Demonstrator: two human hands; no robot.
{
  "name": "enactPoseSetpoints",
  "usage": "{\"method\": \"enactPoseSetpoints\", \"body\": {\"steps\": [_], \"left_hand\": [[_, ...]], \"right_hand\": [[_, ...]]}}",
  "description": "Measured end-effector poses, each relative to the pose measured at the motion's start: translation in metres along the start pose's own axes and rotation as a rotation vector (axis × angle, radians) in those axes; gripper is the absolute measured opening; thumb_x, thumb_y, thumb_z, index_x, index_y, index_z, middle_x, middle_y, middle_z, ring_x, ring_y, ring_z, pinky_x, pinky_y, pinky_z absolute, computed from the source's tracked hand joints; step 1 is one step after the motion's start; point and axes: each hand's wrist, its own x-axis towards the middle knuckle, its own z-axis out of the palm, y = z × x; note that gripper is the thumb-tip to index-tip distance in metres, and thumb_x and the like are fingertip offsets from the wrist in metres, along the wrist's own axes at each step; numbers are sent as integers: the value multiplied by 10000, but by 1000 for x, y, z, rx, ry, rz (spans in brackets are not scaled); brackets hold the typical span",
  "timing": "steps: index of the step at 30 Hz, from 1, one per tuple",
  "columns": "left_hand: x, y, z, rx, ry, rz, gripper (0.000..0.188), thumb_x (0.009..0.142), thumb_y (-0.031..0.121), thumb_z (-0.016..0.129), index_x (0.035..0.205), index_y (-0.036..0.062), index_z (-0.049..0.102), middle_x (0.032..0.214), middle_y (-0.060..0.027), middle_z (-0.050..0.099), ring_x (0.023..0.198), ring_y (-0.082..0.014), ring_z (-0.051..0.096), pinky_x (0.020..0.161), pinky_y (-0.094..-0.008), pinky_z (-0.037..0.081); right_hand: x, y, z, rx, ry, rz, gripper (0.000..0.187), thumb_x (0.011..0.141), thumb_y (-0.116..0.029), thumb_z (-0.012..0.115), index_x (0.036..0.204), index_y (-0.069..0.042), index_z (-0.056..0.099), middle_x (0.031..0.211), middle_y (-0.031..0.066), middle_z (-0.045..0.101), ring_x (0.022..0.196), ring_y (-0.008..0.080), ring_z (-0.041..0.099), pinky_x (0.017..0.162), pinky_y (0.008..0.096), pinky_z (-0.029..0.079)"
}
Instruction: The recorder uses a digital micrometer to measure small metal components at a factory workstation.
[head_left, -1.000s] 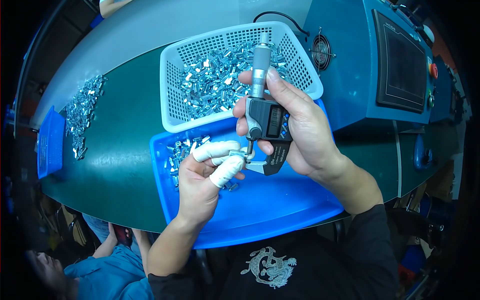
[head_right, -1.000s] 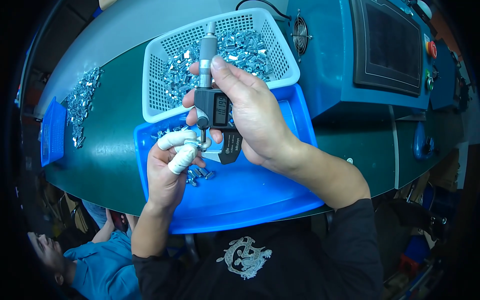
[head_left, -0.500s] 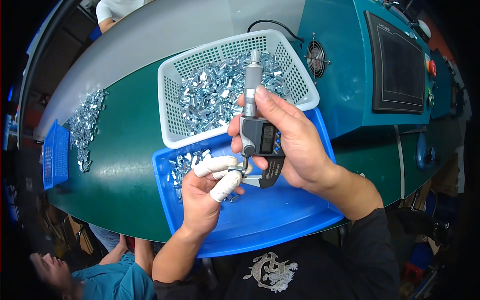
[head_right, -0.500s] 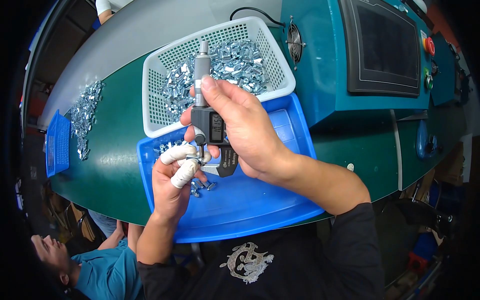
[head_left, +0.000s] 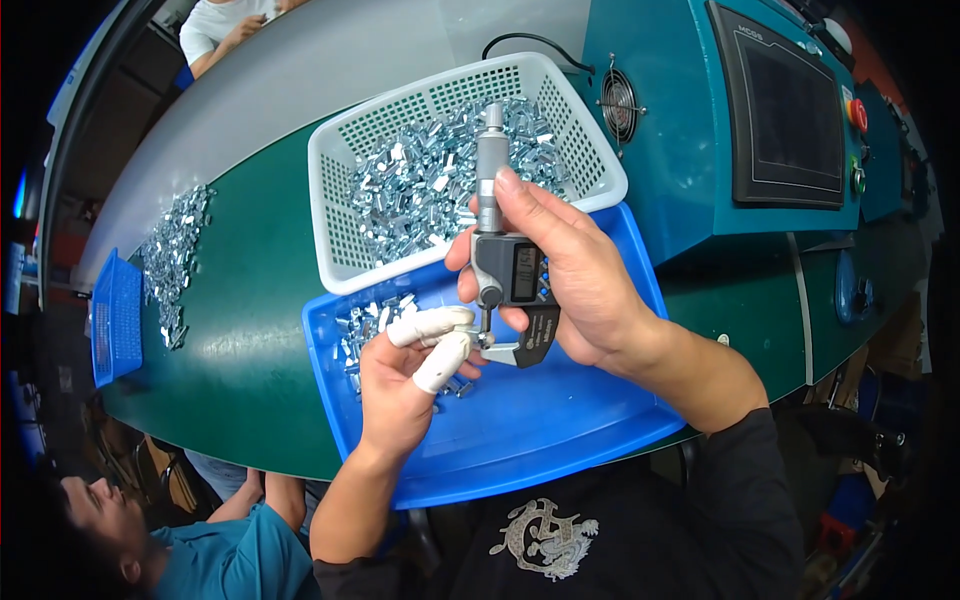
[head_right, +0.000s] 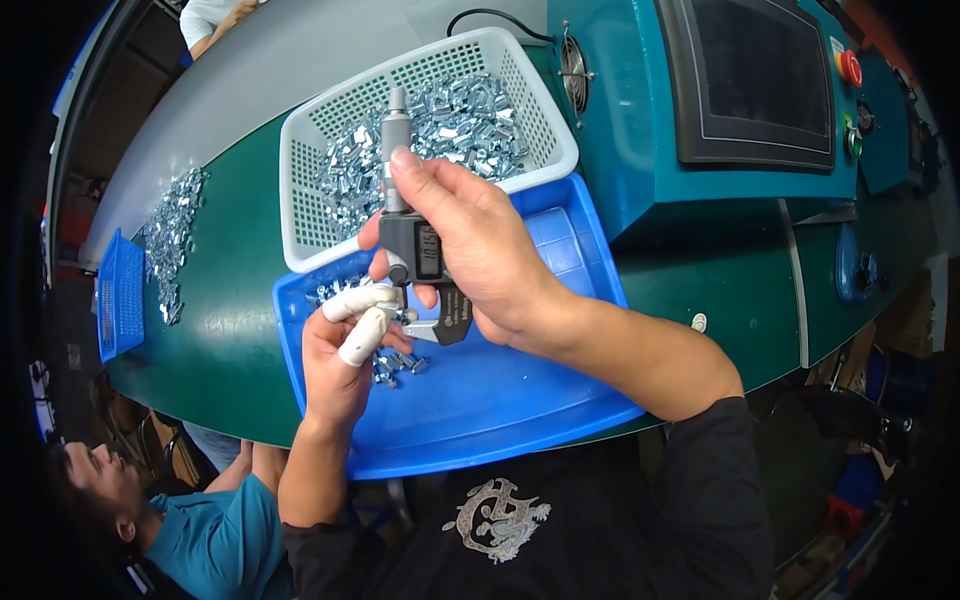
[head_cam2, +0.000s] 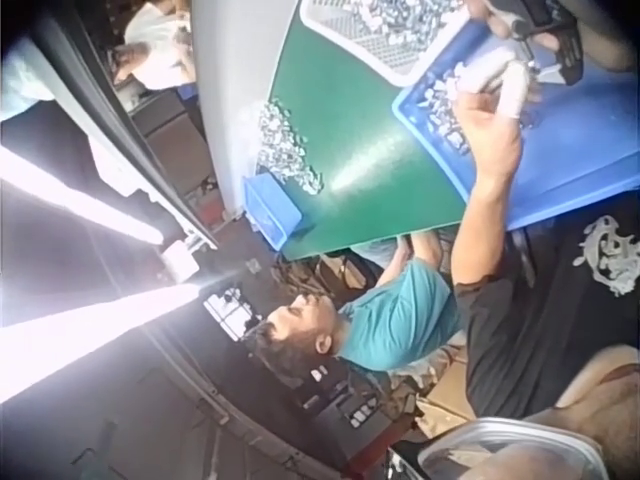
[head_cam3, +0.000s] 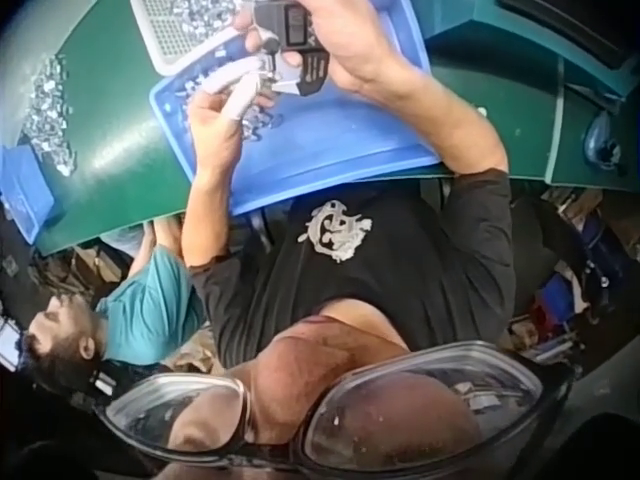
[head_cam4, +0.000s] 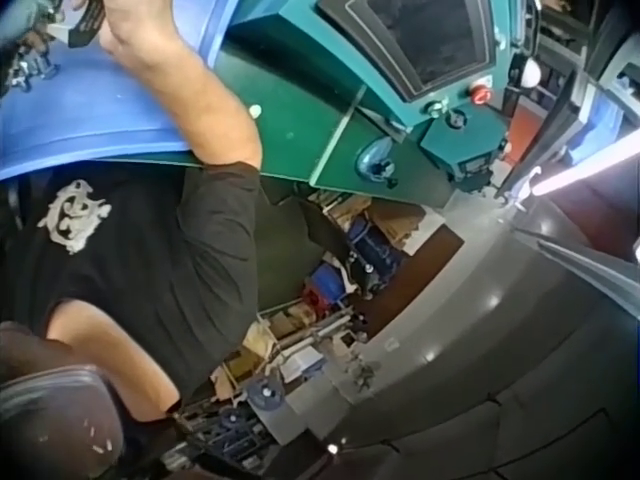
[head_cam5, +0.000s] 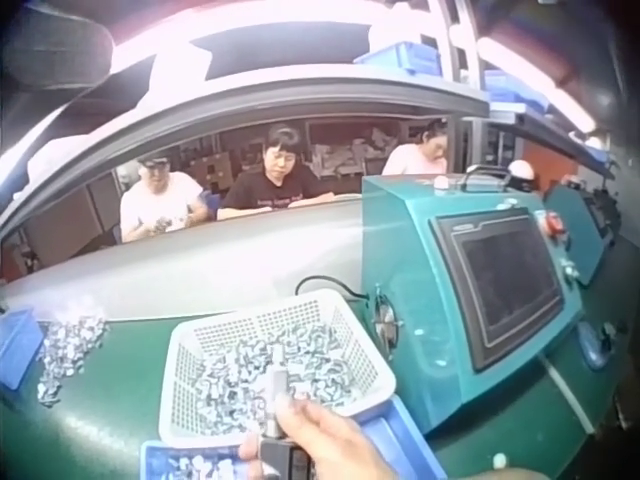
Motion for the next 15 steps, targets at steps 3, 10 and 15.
{"method": "enactPoseSetpoints", "body": {"steps": [3, 10, 15], "left_hand": [[0, 0, 1, 104, -1, -25, 208, 857, 61, 633, 1052, -9, 632, 884, -95, 665, 774, -156, 643, 657, -271, 531], [8, -6, -8, 171, 66, 8, 205, 835, 44, 658, 1034, 0, 634, 903, -66, 653, 771, -114, 612, 634, -246, 521], [22, 4, -5, 191, 427, 237, 241, 825, 24, 663, 1061, -10, 626, 922, -77, 657, 728, -99, 591, 604, -229, 515]], "right_hand": [[0, 4, -6, -1, -20, -9, 348, 969, -401, 436, 1020, -61, 491, 845, 115, 633, 678, 136, 646, 371, 197, 426], [-3, 5, -6, -61, 8, -2, 433, 983, -422, 376, 1121, -33, 505, 841, 101, 621, 659, 123, 623, 395, 202, 421], [-4, 3, -11, -57, 38, -30, 439, 985, -418, 369, 1152, -26, 476, 852, 109, 624, 682, 138, 625, 406, 205, 425]]}}
